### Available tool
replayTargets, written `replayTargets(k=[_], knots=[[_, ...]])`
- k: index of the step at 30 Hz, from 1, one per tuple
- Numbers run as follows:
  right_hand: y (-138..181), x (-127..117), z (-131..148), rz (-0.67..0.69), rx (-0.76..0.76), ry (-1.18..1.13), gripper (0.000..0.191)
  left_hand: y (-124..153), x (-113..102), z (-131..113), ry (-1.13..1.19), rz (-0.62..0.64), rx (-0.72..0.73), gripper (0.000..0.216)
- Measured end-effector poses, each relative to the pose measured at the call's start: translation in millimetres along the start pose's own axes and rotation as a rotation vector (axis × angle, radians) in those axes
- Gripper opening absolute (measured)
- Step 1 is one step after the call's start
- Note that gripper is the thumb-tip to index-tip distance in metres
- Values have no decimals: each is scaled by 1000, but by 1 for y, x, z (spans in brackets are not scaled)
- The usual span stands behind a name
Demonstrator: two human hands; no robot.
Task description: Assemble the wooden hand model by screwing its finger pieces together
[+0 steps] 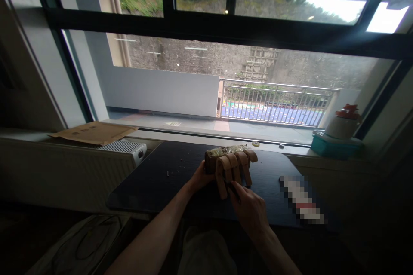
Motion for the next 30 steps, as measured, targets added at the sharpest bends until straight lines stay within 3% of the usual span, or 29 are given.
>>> replayTargets(k=[3,8,17,20,27,30], knots=[[-5,-9,5,-33,-65,29,25,5,6,-5,94,89,-22,55],[-17,-21,21,-10,-170,89,26,14,-2,0,67,-52,-107,64],[-30,-36,32,90,-207,190,21,16,0,-5,53,-12,-127,67],[-29,-34,28,102,-156,117,20,15,-1,-4,38,-2,-116,67],[-27,-23,12,111,116,-114,23,15,-1,-5,33,15,-97,66],[-27,-23,11,110,116,-98,25,14,-2,-2,48,10,-91,68]])
Point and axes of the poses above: each hand's wrist, its own y-axis away from the middle knuckle, its own x-axis out of the palm, z = x × y, the point moved 4 cm from there along -y, towards the middle knuckle, and after that the axes turned 9 degrees about x, right-handed, at the moved point
